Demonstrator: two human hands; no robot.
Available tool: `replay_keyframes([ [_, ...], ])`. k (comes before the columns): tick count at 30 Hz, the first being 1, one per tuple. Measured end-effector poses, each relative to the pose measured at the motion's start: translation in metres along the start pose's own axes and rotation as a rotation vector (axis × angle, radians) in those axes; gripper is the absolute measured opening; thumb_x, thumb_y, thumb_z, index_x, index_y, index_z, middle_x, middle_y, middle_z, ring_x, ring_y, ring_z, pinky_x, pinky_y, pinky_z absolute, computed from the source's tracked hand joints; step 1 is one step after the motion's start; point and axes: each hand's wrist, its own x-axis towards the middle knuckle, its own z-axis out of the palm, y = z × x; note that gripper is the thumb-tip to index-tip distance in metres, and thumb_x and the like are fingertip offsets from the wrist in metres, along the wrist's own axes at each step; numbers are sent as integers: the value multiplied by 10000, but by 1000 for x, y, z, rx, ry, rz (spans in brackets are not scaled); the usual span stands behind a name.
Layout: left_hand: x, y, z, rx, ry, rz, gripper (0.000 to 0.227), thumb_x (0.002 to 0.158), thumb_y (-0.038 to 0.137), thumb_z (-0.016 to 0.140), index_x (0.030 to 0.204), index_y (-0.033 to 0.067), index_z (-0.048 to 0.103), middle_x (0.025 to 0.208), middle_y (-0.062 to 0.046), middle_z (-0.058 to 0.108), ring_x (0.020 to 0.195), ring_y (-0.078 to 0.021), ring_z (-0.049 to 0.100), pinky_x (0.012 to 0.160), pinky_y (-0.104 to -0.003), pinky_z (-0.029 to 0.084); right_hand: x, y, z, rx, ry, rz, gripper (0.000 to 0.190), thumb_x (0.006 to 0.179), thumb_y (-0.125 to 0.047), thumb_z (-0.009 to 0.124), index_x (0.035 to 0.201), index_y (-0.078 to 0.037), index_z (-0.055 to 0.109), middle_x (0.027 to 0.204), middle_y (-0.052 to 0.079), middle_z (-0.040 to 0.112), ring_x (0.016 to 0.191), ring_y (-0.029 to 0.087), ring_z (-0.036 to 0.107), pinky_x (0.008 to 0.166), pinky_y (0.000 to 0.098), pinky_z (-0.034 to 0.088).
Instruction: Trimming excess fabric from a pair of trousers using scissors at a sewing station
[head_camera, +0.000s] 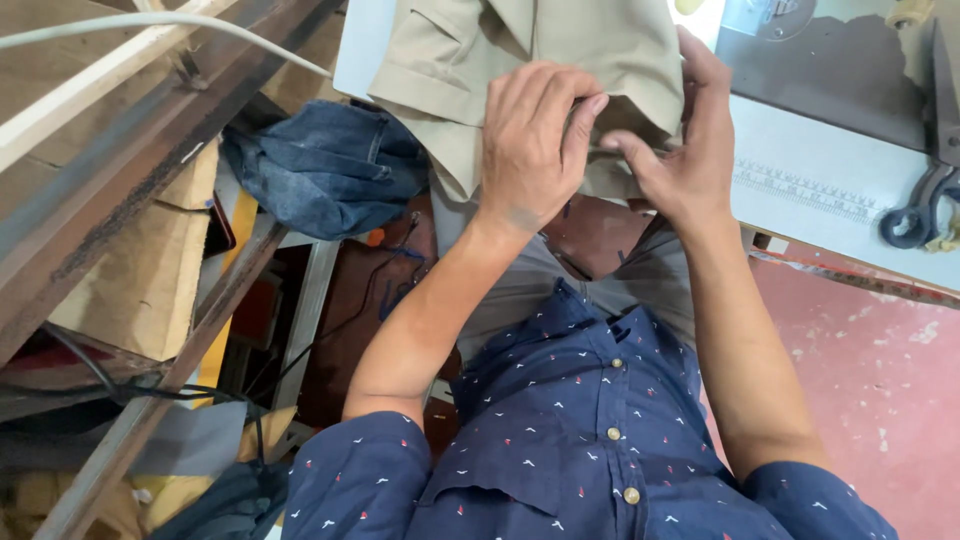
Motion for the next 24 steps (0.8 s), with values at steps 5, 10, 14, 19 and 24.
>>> replay_keyframes([
  [5, -5, -4, 17, -275, -209, -146, 218, 1104, 293, 367, 1026, 129, 489, 815, 4, 586, 699, -176, 603, 670, -333, 518, 1, -1, -14, -252, 56, -144, 293, 1147, -216, 565, 1243, 45, 656, 1135, 202, 535, 1094, 335, 535, 833, 408, 439],
  [10, 0, -21, 23, -567, -349, -295, 220, 1034, 336, 535, 1021, 118, 554, 889, 10, 643, 761, -128, 643, 661, -268, 519, -13, 47, -36, 213, -54, 272, 417, 1188, -323, 513, 884, -46, 584, 954, 81, 598, 933, 178, 570, 908, 320, 457],
  [14, 0, -27, 20, -554, -424, -351, 132, 973, 258, 696, 949, 140, 640, 851, 68, 655, 775, -82, 570, 738, -247, 461, -11, 39, -58, 101, 62, 244, 488, 1219, -383, 458, 895, -43, 592, 926, 86, 611, 935, 188, 579, 944, 334, 453],
  [19, 16, -5, 10, -625, -307, -407, 145, 991, 291, 639, 950, 153, 623, 805, 83, 609, 731, -60, 549, 732, -227, 459, -16, 5, -30, -102, -41, 298, 261, 1012, -187, 694, 1130, -50, 506, 1032, 64, 544, 906, 170, 505, 797, 298, 420],
  [24, 22, 3, -9, -864, -157, -402, 136, 1048, 268, 610, 1049, 135, 581, 744, 60, 451, 679, -57, 400, 670, -216, 364, -18, 3, -14, -216, 16, 316, 42, 1069, -50, 639, 1048, -38, 605, 924, 58, 641, 794, 161, 550, 708, 298, 451],
])
